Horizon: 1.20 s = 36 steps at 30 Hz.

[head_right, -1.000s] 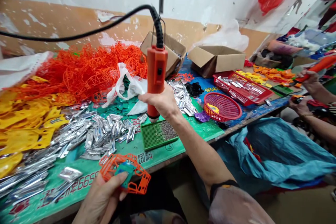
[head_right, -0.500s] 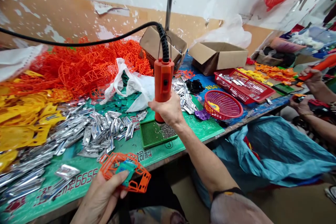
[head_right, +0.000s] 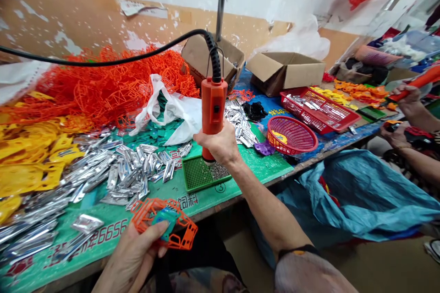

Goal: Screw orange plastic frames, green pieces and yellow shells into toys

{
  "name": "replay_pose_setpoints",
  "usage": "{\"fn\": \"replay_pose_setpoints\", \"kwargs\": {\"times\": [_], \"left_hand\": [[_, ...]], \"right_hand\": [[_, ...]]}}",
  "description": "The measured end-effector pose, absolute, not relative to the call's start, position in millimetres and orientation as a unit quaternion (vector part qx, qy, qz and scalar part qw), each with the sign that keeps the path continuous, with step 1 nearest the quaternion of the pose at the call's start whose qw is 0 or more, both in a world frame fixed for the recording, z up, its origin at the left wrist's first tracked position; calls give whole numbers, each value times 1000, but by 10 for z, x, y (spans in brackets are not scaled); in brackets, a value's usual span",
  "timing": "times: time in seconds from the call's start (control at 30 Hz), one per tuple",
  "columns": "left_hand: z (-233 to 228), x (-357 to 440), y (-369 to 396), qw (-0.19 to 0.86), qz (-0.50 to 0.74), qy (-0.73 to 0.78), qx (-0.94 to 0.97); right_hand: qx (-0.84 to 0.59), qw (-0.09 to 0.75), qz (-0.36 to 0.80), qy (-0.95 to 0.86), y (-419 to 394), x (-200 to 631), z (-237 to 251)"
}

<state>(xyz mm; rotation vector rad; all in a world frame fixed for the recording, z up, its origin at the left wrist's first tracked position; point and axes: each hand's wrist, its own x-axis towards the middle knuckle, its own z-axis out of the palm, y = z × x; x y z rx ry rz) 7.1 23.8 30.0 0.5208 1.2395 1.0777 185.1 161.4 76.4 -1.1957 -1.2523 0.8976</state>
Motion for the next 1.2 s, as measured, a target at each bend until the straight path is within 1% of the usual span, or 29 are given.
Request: {"fn": "replay_pose_setpoints", "kwargs": {"times": [0.47,0.8,0.9,1.0,1.1,1.2], "left_hand": [[272,65,234,658,471,536,239],[186,50,265,682,461,511,248],[178,60,277,679,457,512,262],[162,78,283,679,455,504,279],[123,96,279,675,464,496,289],[73,103,270,670,467,496,295]], "right_hand": [[-508,573,368,-527,1593,1846,756],[-490,602,359,-518,1566,1867,763],[-464,611,375,-521,1577,1906,807],[-417,640,400,-506,1514,1889,912],[-357,663,437,-492,1334,1793,1046],[-311,663,481,-482,1082,1658,1155]]}}
